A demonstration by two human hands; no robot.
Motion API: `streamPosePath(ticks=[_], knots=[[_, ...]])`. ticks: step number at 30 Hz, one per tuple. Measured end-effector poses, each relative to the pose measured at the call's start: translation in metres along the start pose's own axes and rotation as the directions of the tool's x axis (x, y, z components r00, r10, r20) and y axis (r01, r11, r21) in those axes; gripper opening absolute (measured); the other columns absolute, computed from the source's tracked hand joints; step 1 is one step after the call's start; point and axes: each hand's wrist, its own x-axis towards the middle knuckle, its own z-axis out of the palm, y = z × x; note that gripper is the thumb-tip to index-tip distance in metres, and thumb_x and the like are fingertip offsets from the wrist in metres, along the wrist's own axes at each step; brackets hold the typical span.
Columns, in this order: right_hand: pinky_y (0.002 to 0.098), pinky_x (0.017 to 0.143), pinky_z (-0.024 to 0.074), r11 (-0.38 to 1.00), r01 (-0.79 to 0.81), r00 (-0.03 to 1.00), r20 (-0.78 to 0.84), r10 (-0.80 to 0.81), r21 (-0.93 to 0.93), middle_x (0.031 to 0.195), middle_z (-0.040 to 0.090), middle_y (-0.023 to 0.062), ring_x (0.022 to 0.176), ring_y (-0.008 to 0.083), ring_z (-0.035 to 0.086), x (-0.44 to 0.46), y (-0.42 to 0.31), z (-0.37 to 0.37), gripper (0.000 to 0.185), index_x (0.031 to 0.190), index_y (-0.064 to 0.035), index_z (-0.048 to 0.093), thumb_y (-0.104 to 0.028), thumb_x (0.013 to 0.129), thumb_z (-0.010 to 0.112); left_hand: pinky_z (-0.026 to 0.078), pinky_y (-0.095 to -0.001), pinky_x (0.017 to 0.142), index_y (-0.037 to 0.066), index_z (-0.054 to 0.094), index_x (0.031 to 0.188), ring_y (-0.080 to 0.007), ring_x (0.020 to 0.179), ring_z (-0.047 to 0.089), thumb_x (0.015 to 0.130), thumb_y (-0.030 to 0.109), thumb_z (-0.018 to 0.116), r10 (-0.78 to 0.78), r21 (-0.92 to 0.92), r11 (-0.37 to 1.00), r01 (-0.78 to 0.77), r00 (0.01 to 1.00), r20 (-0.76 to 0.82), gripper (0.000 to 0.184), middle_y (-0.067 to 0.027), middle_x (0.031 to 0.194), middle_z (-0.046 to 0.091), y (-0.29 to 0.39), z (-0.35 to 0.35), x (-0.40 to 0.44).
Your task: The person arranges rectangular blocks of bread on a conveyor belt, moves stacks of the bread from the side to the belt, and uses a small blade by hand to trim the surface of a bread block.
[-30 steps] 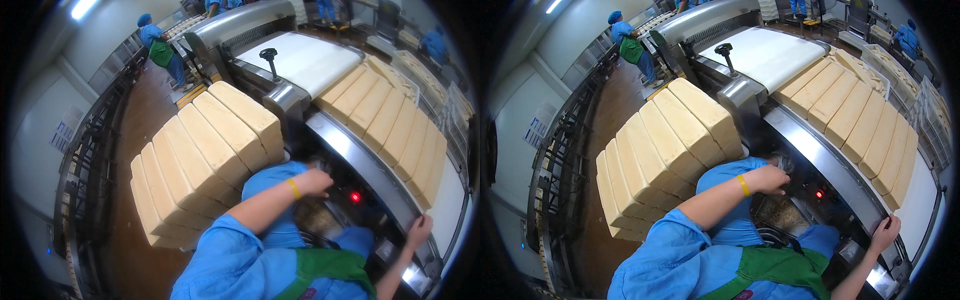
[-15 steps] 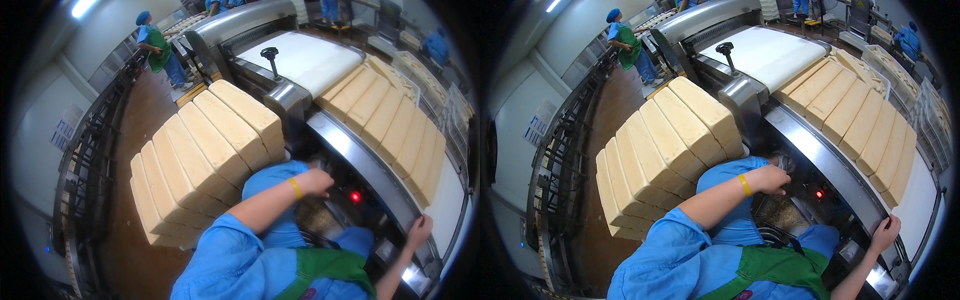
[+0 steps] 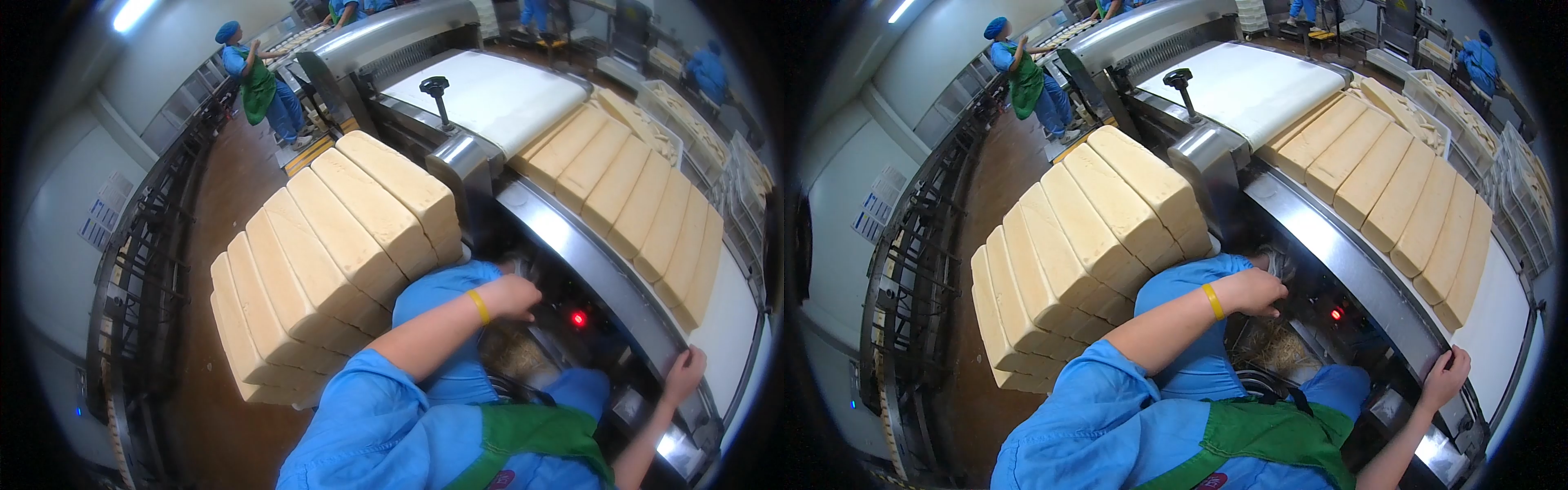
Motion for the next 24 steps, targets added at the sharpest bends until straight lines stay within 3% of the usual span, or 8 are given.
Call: streamPosePath(ticks=[7,24], knots=[[0.0372,0.091,0.0427,1.0,-0.013,1.0,0.003,0.013,0.016,0.105,0.058,0.0141,0.101,0.0312,0.055,0.0004,0.0,0.0002,0.016,0.099,0.0006,0.059,-0.009,0.087,0.053,0.051,-0.0411,0.077,0.006,0.066,0.1,-0.0319,0.09,0.064,0.08,0.031,0.069,-0.008,0.009,1.0,0.008,1.0,-0.02,0.033,-0.0144,0.094,0.067,0.0027,-0.002,-0.0021],[0.0379,0.089,0.0428,1.0,0.005,1.0,-0.015,-0.004,0.024,0.103,0.058,0.015,0.099,0.0316,0.055,0.0016,-0.0044,-0.0023,0.016,0.099,0.0011,0.059,-0.008,0.087,0.054,0.05,-0.0442,0.076,0.004,0.062,0.1,-0.0348,0.088,0.063,0.079,0.034,0.068,0.001,-0.002,1.0,-0.001,1.0,0.014,0.037,-0.016,0.092,0.066,0.0001,-0.0007,-0.001]])
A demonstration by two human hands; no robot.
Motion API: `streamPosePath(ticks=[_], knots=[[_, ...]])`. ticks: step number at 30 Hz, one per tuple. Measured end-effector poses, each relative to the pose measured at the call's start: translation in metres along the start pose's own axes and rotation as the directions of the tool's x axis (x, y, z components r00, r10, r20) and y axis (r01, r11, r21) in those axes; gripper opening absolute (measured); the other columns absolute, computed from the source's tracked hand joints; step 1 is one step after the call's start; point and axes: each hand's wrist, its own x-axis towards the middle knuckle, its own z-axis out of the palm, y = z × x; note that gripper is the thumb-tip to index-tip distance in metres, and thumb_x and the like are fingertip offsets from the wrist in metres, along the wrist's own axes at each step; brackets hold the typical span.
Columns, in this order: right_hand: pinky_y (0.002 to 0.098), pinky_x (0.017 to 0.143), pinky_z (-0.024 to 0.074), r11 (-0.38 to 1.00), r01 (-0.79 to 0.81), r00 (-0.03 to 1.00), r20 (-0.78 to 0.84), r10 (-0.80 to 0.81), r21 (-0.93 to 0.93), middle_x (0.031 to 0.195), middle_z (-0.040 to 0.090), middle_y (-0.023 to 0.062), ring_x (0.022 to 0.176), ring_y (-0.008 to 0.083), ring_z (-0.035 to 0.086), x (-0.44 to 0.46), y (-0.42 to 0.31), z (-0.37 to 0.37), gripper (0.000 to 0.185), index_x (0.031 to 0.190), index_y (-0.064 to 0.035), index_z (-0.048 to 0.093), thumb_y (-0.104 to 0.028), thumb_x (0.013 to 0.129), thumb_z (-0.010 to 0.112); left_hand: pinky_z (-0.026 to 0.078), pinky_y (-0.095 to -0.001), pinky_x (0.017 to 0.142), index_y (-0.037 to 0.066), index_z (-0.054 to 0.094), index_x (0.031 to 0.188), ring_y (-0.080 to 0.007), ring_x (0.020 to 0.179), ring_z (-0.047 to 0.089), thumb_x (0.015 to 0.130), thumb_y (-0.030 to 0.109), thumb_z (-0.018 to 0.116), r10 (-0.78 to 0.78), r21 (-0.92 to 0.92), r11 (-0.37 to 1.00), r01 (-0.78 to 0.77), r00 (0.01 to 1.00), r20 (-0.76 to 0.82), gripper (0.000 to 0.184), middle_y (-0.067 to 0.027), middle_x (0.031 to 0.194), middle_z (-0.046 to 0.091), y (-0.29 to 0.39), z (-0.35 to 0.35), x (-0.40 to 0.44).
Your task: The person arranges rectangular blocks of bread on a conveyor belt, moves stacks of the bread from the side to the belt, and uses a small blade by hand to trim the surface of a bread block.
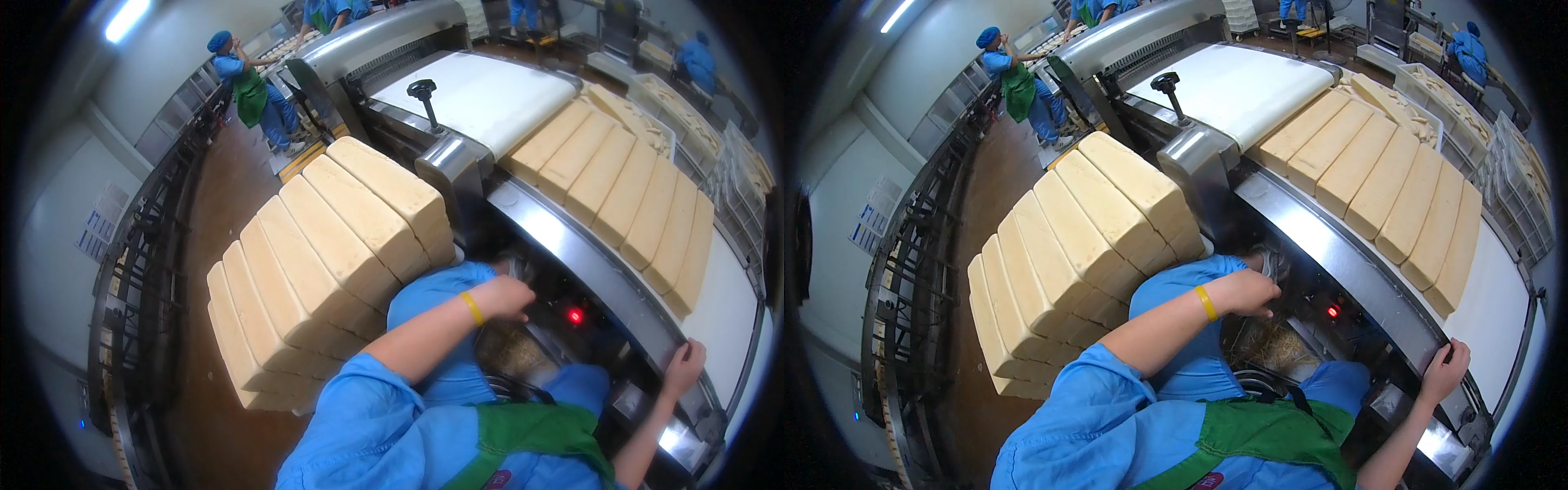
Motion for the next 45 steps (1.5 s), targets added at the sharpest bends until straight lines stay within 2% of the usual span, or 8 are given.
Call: streamPosePath(ticks=[10,25,45], knots=[[0.0376,0.089,0.0432,1.0,-0.021,1.0,0.005,0.021,-0.009,0.103,0.058,0.0141,0.099,0.0309,0.055,0.0001,-0.002,0.001,0.015,0.098,0.0004,0.059,-0.007,0.086,0.054,0.05,-0.0439,0.077,0.005,0.062,0.103,-0.0347,0.089,0.063,0.079,0.035,0.068,-0.002,0.004,1.0,0.002,1.0,-0.014,0.039,-0.0158,0.095,0.066,-0.0036,0.0063,0.0021],[0.0373,0.089,0.0431,1.0,-0.013,1.0,0.008,0.013,0.0,0.103,0.059,0.0137,0.099,0.0308,0.055,0.0,-0.0025,0.0004,0.015,0.098,-0.0001,0.059,-0.008,0.087,0.053,0.05,-0.0446,0.075,0.004,0.061,0.099,-0.0353,0.088,0.063,0.078,0.035,0.069,-0.001,0.021,1.0,0.001,1.0,0.008,0.038,-0.0165,0.09,0.066,-0.0039,0.006,0.0012],[0.0372,0.088,0.0437,0.999,-0.048,0.999,0.003,0.048,-0.007,0.102,0.059,0.0132,0.098,0.0304,0.056,0.0001,-0.0082,-0.0008,0.014,0.096,-0.0005,0.059,-0.008,0.086,0.054,0.05,-0.0441,0.074,0.006,0.062,0.101,-0.0343,0.087,0.063,0.078,0.035,0.069,-0.013,-0.009,1.0,0.014,1.0,0.012,0.038,-0.0143,0.091,0.066,-0.0065,0.0095,0.002]])
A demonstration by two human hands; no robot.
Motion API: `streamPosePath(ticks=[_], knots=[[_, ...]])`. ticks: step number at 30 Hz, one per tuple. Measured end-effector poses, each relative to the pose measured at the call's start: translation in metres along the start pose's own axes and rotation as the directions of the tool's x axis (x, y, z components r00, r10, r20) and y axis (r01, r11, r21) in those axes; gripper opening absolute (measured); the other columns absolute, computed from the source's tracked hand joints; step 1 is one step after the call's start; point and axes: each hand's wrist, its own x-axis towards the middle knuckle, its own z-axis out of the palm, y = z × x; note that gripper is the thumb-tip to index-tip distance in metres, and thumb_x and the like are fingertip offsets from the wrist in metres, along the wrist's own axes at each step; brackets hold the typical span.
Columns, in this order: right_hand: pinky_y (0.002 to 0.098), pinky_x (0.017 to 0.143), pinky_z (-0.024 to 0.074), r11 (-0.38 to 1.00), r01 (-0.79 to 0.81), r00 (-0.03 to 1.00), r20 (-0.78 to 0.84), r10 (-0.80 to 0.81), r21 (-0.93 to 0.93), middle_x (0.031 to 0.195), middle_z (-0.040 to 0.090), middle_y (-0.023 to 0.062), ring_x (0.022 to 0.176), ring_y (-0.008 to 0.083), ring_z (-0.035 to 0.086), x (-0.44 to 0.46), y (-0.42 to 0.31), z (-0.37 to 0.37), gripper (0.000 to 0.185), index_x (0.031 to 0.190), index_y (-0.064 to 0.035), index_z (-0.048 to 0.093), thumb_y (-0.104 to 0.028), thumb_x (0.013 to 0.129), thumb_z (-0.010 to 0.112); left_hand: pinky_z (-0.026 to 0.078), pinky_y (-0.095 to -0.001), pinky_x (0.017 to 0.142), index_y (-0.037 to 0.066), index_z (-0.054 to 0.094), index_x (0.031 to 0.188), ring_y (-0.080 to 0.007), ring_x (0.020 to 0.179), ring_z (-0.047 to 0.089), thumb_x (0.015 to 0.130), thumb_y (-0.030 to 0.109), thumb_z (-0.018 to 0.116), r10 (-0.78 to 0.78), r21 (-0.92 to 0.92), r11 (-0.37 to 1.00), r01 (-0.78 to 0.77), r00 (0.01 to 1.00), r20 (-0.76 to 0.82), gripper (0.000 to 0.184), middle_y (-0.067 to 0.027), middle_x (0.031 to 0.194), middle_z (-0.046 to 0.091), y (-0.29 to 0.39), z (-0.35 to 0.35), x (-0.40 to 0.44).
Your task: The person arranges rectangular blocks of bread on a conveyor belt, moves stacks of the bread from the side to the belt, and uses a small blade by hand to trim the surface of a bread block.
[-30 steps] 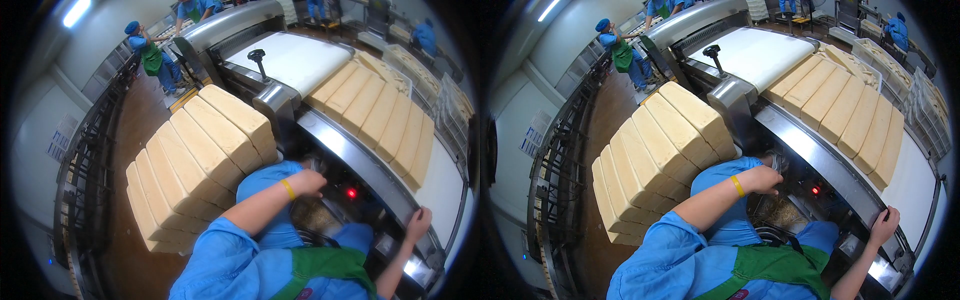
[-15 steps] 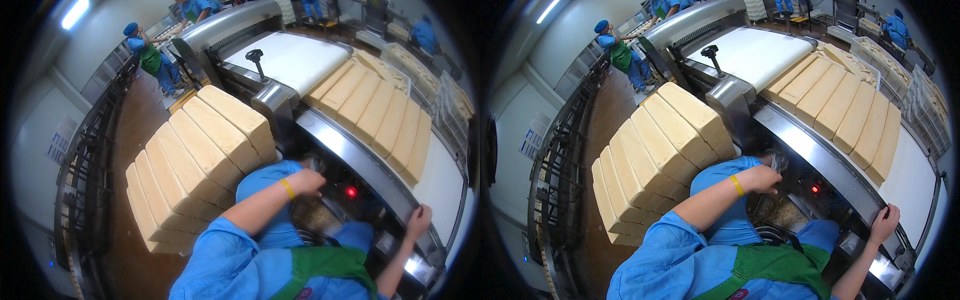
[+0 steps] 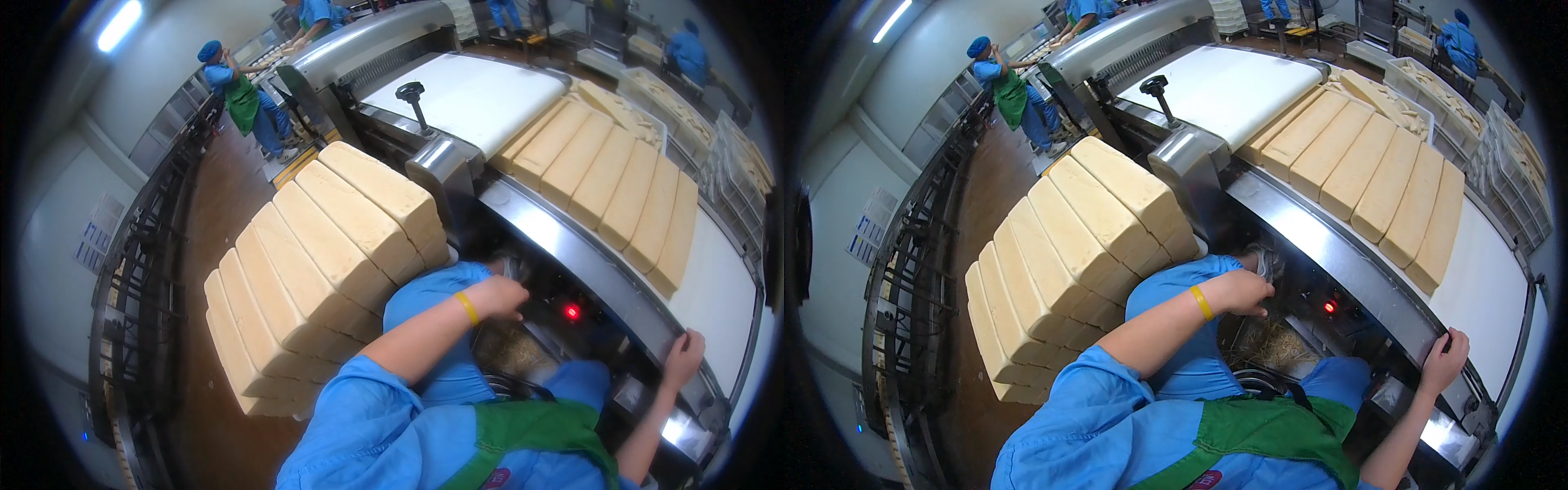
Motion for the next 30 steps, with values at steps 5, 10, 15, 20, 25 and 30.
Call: streamPosePath(ticks=[5,10,15,20,25,30], knots=[[0.0373,0.087,0.0441,1.0,0.018,1.0,-0.005,-0.018,0.009,0.101,0.059,0.0134,0.096,0.0305,0.056,0.0007,-0.0013,0.0001,0.013,0.096,0.0,0.059,-0.007,0.086,0.054,0.05,-0.0439,0.076,0.006,0.061,0.102,-0.0343,0.088,0.063,0.078,0.034,0.069,0.002,0.001,1.0,-0.002,1.0,0.011,0.038,-0.0149,0.092,0.066,-0.0002,-0.0006,-0.0002],[0.0377,0.086,0.0442,1.0,0.021,1.0,-0.007,-0.021,0.004,0.1,0.059,0.0134,0.095,0.0304,0.056,0.0006,-0.0027,-0.0006,0.013,0.096,0.0002,0.059,-0.007,0.085,0.054,0.05,-0.0433,0.078,0.005,0.061,0.106,-0.034,0.091,0.063,0.078,0.034,0.069,0.011,0.004,1.0,-0.011,1.0,0.005,0.041,-0.0158,0.094,0.066,0.0004,-0.0018,-0.0019],[0.0374,0.086,0.0441,0.999,0.039,0.999,-0.028,-0.039,0.011,0.1,0.059,0.0132,0.095,0.0302,0.056,-0.0001,-0.0005,0.0011,0.014,0.096,-0.0001,0.059,-0.007,0.085,0.054,0.05,-0.0431,0.078,0.005,0.061,0.107,-0.0338,0.091,0.063,0.078,0.034,0.069,0.01,-0.001,1.0,-0.01,1.0,0.015,0.042,-0.0162,0.096,0.066,-0.0008,-0.0007,-0.0009],[0.0374,0.087,0.044,0.999,0.034,0.999,-0.018,-0.034,0.002,0.101,0.059,0.013,0.096,0.03,0.056,0.0001,-0.001,0.0005,0.014,0.096,-0.0005,0.059,-0.007,0.086,0.054,0.05,-0.043,0.078,0.005,0.061,0.107,-0.0339,0.091,0.063,0.078,0.034,0.069,0.001,0.002,1.0,-0.001,1.0,0.018,0.042,-0.0163,0.095,0.066,0.0004,-0.0009,-0.0019],[0.0373,0.086,0.0444,1.0,0.028,0.999,-0.017,-0.028,-0.003,0.101,0.059,0.0128,0.096,0.0298,0.056,-0.0001,-0.0021,0.0007,0.014,0.097,-0.0007,0.059,-0.007,0.086,0.054,0.05,-0.0433,0.078,0.005,0.061,0.107,-0.0341,0.092,0.063,0.079,0.034,0.068,-0.002,0.002,1.0,0.002,1.0,0.022,0.041,-0.0163,0.095,0.066,0.0008,-0.0024,-0.0026],[0.0373,0.086,0.0447,1.0,0.019,1.0,-0.017,-0.02,-0.012,0.101,0.059,0.0127,0.096,0.0297,0.056,0.0,-0.0025,0.0007,0.014,0.097,-0.0009,0.059,-0.008,0.086,0.054,0.05,-0.0436,0.078,0.005,0.061,0.108,-0.0341,0.092,0.062,0.079,0.034,0.069,-0.013,-0.007,1.0,0.013,1.0,0.017,0.042,-0.0164,0.096,0.066,0.0015,-0.0034,-0.0034]])
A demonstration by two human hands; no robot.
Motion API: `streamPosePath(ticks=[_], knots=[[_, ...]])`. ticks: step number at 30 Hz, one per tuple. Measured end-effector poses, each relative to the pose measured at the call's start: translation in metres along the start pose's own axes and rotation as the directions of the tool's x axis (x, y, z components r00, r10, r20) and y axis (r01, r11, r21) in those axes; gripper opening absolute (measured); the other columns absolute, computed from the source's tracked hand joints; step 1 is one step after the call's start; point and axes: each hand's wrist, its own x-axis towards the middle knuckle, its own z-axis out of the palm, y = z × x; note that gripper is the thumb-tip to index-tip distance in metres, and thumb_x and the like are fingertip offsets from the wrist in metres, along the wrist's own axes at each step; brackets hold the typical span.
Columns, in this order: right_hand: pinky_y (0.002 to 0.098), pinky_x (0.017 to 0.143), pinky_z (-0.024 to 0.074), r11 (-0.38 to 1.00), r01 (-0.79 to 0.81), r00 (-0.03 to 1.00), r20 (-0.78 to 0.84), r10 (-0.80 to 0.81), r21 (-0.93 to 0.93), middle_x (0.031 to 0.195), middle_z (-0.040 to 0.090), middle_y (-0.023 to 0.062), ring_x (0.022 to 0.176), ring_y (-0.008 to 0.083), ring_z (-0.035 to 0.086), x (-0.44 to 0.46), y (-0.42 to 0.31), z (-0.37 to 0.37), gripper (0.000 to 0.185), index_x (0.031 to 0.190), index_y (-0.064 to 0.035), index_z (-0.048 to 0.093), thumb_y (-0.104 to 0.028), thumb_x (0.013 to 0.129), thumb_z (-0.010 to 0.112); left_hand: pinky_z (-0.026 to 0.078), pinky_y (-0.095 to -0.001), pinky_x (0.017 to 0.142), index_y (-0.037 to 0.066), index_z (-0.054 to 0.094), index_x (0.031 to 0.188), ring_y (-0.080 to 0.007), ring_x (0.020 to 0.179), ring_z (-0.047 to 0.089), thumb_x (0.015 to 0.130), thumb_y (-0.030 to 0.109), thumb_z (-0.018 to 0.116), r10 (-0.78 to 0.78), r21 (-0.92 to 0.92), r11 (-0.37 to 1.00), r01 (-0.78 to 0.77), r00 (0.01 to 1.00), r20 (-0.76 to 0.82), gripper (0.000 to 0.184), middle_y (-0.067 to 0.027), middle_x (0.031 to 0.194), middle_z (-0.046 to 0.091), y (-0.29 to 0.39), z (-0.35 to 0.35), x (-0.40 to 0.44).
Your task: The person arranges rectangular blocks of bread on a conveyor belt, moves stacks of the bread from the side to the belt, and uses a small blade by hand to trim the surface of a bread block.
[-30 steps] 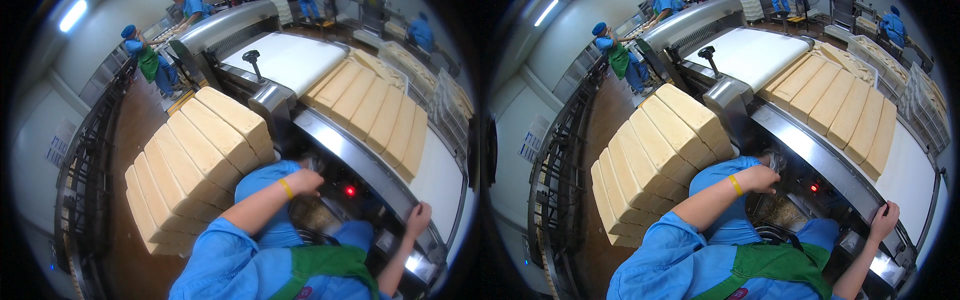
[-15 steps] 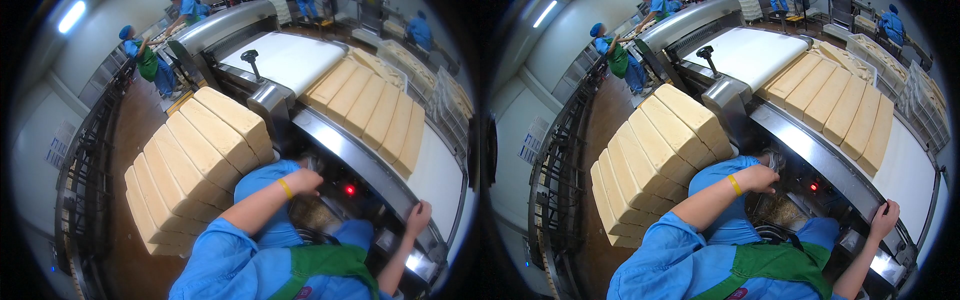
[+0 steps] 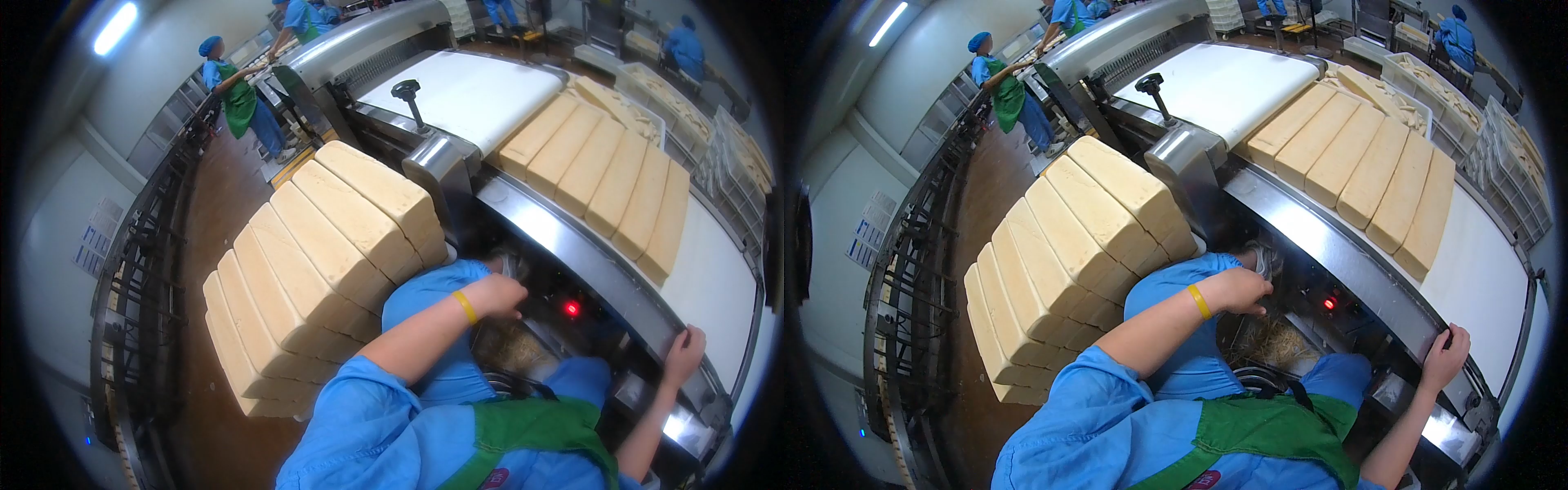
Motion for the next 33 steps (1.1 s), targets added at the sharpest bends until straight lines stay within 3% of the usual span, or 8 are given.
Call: streamPosePath(ticks=[4,16,22,26,28,30,32,33], knots=[[0.0374,0.086,0.0448,1.0,-0.004,1.0,0.008,0.004,0.008,0.101,0.059,0.0127,0.096,0.0298,0.056,0.0,0.0,0.0,0.014,0.097,-0.0008,0.059,-0.008,0.085,0.054,0.051,-0.0415,0.079,0.005,0.064,0.1,-0.0328,0.093,0.063,0.08,0.032,0.069,-0.02,0.004,1.0,0.02,1.0,-0.012,0.034,-0.015,0.098,0.066,0.003,-0.003,-0.003],[0.0373,0.085,0.0445,0.999,0.001,1.0,-0.009,-0.001,0.049,0.099,0.059,0.0132,0.094,0.0304,0.056,0.0,0.0,0.001,0.014,0.095,-0.0005,0.059,-0.008,0.085,0.055,0.049,-0.0438,0.077,0.006,0.061,0.107,-0.0344,0.089,0.061,0.079,0.03,0.068,0.047,-0.035,0.998,-0.051,0.991,-0.122,0.038,-0.0156,0.093,0.064,-0.004,-0.027,-0.018],[0.0375,0.086,0.0442,0.998,0.037,0.999,-0.023,-0.036,0.052,0.102,0.059,0.0138,0.096,0.0308,0.056,-0.001,0.001,0.001,0.014,0.097,-0.0004,0.06,-0.008,0.085,0.056,0.049,-0.0422,0.074,0.007,0.06,0.102,-0.0335,0.086,0.06,0.079,0.023,0.068,0.07,-0.023,0.995,-0.092,0.875,-0.48,0.029,-0.0133,0.09,0.062,0.006,-0.072,-0.086],[0.0378,0.09,0.0433,0.995,0.078,0.989,-0.132,-0.07,0.059,0.108,0.058,0.0145,0.102,0.0297,0.055,-0.001,0.004,0.002,0.015,0.098,0.0,0.062,-0.006,0.086,0.057,0.05,-0.0372,0.076,0.007,0.063,0.097,-0.0293,0.086,0.062,0.076,0.013,0.07,-0.09,0.0,0.991,0.135,0.659,-0.747,0.022,-0.0116,0.092,0.064,0.006,-0.092,-0.17],[0.0376,0.092,0.0425,0.985,0.056,0.985,-0.168,-0.028,0.163,0.11,0.058,0.0148,0.105,0.0292,0.054,-0.001,-0.006,-0.001,0.015,0.099,0.0002,0.062,-0.005,0.086,0.057,0.05,-0.0356,0.077,0.003,0.063,0.095,-0.0282,0.085,0.063,0.077,0.011,0.07,-0.262,-0.086,0.928,0.364,0.47,-0.843,0.021,-0.013,0.09,0.065,-0.002,-0.093,-0.218],[0.0372,0.093,0.0419,0.966,0.119,0.984,-0.157,-0.084,0.231,0.11,0.058,0.0147,0.106,0.0287,0.054,-0.002,-0.025,-0.003,0.014,0.098,0.0003,0.062,-0.005,0.086,0.057,0.049,-0.0379,0.074,0.003,0.063,0.093,-0.0313,0.084,0.062,0.078,0.012,0.067,-0.399,-0.159,0.79,0.592,0.3,-0.867,0.018,-0.0141,0.09,0.064,-0.023,-0.085,-0.267],[0.0368,0.094,0.0413,0.937,0.17,0.981,-0.143,-0.131,0.304,0.11,0.057,0.0148,0.106,0.0286,0.054,0.001,-0.048,-0.004,0.013,0.098,0.0003,0.062,-0.005,0.087,0.058,0.048,-0.0405,0.079,0.003,0.062,0.096,-0.0337,0.091,0.06,0.079,0.012,0.066,-0.461,-0.107,0.629,0.77,0.259,-0.849,0.02,-0.0157,0.098,0.063,-0.05,-0.065,-0.327],[0.0367,0.094,0.041,0.919,0.19,0.98,-0.131,-0.153,0.345,0.11,0.057,0.0148,0.106,0.0287,0.054,0.003,-0.06,-0.004,0.013,0.098,0.0003,0.062,-0.005,0.086,0.058,0.047,-0.0404,0.083,0.003,0.062,0.102,-0.0337,0.097,0.059,0.08,0.017,0.065,-0.564,-0.138,0.472,0.871,0.178,-0.807,0.027,-0.0164,0.103,0.062,-0.06,-0.051,-0.36]])
